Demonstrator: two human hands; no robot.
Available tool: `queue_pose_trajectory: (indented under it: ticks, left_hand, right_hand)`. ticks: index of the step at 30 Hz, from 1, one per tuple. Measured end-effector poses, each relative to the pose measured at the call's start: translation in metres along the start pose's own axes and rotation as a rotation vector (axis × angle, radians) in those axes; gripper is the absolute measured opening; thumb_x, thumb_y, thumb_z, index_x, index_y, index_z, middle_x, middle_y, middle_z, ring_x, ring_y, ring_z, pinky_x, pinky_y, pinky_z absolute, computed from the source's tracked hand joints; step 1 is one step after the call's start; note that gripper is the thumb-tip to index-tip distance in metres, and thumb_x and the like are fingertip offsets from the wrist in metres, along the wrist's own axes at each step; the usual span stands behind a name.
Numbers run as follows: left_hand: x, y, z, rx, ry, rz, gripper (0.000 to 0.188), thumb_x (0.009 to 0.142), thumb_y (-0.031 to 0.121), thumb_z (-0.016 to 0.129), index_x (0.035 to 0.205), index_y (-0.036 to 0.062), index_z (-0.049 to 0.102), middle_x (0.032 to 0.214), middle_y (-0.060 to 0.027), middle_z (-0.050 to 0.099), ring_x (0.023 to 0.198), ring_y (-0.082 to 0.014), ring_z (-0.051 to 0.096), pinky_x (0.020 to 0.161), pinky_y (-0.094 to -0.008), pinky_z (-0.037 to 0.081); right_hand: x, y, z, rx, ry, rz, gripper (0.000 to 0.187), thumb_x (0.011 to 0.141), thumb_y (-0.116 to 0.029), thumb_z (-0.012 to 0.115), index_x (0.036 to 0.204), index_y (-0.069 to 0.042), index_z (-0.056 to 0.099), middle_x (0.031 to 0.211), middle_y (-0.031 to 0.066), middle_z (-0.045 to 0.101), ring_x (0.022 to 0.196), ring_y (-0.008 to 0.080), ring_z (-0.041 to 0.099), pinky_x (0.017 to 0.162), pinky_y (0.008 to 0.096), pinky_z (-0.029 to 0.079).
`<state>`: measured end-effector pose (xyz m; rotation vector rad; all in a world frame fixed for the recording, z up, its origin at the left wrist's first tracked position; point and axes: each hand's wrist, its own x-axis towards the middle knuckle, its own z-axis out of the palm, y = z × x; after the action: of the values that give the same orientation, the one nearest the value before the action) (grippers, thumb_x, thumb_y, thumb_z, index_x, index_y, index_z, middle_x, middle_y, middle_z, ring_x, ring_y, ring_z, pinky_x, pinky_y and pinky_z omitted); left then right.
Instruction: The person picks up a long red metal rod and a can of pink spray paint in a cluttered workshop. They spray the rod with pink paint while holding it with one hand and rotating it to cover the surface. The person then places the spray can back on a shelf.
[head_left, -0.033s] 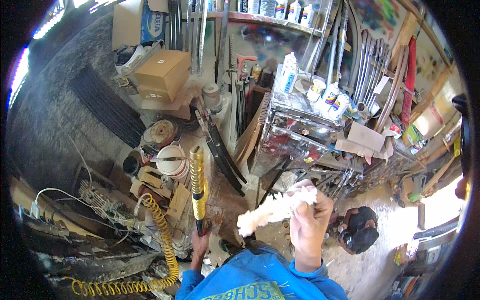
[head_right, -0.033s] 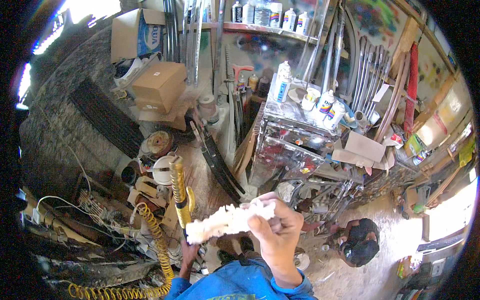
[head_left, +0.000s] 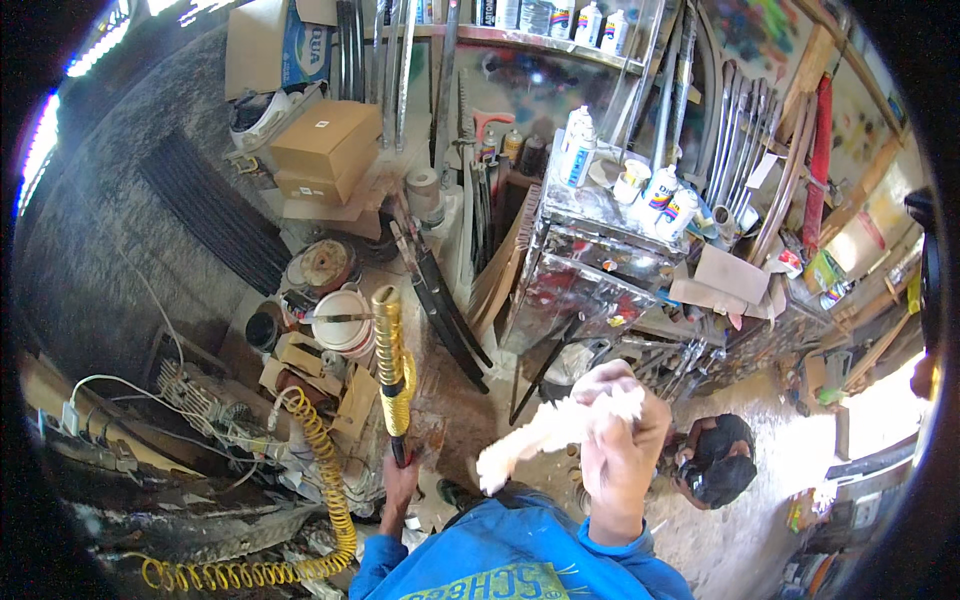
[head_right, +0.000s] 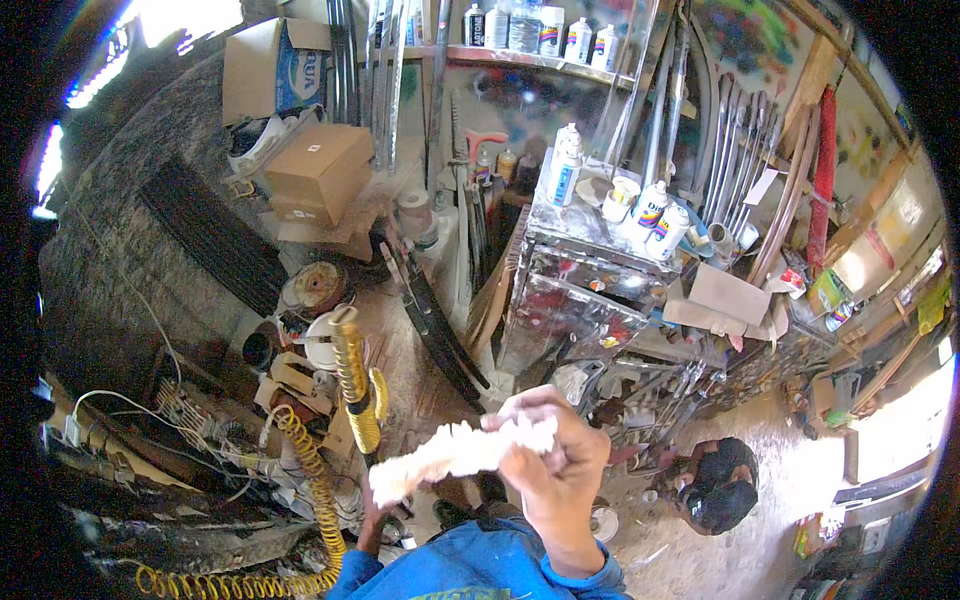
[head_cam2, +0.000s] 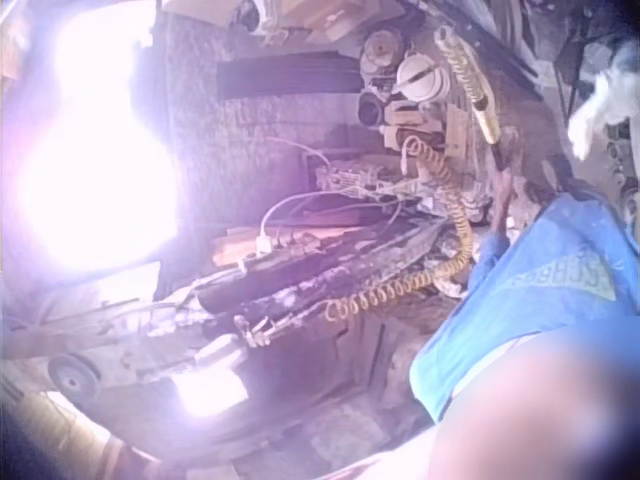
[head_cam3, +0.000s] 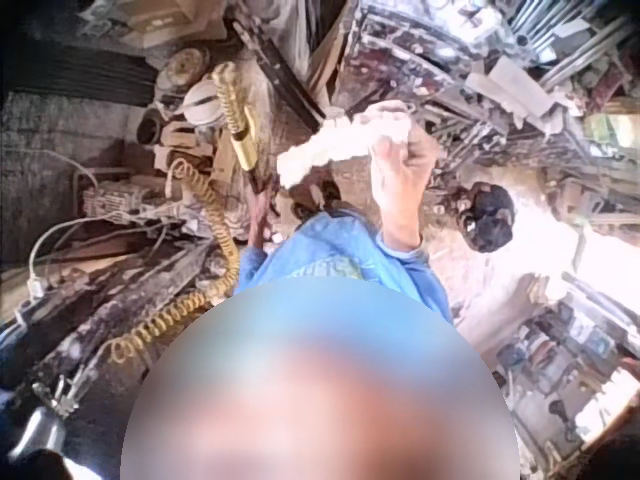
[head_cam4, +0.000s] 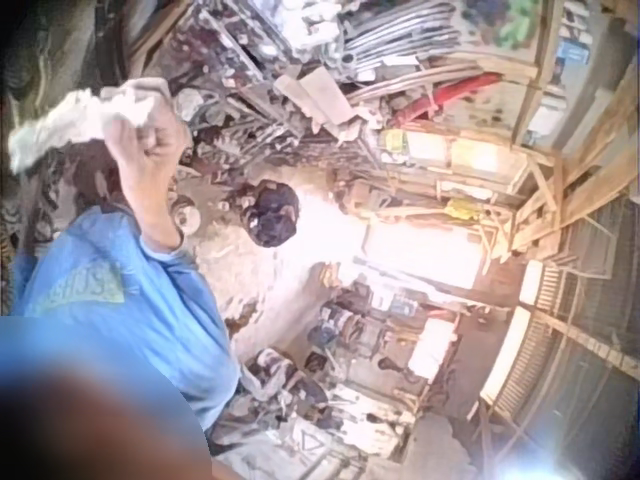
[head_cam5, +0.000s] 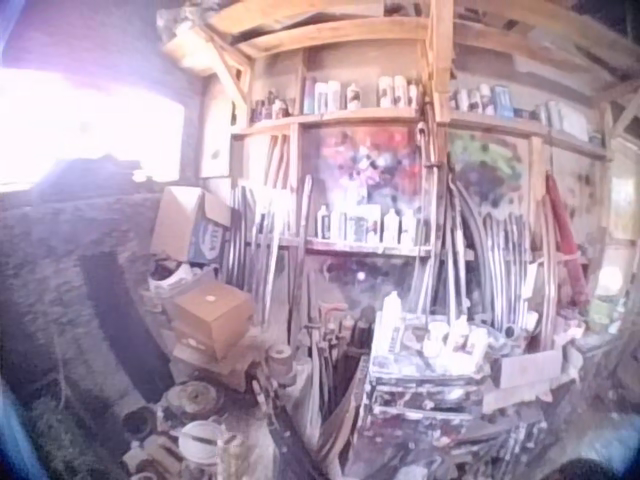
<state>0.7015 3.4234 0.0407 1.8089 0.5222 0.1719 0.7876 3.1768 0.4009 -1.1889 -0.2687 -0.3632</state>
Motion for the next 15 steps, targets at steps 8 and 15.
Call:
queue_pose_trajectory:
  ticks: [8, 15]
  left_hand:
    - [-0.002, 0.06, 0.033, -0.307, 0.013, -0.103, 0.016, 0.089, 0.008, 0.07, 0.092, 0.0024, 0.055, 0.084, -0.0002, 0.053, 0.075, -0.0125, 0.05, 0.068, -0.0304, 0.045]
    - [-0.026, 0.043, 0.054, -0.319, 0.055, -0.125, 0.017, 0.089, 0.007, 0.07, 0.093, 0.0047, 0.053, 0.082, 0.0009, 0.05, 0.075, -0.0123, 0.047, 0.068, -0.0297, 0.042]
  right_hand:
    - [-0.019, -0.055, -0.024, 0.443, -0.154, -0.32, 0.034, 0.089, -0.019, 0.075, 0.114, -0.01, 0.052, 0.093, 0.0123, 0.061, 0.086, 0.0259, 0.061, 0.065, 0.0339, 0.059]
    - [-0.031, -0.052, -0.028, 0.557, -0.049, -0.524, 0.027, 0.093, -0.017, 0.069, 0.111, -0.01, 0.05, 0.097, 0.0137, 0.059, 0.09, 0.0276, 0.062, 0.07, 0.0375, 0.06]
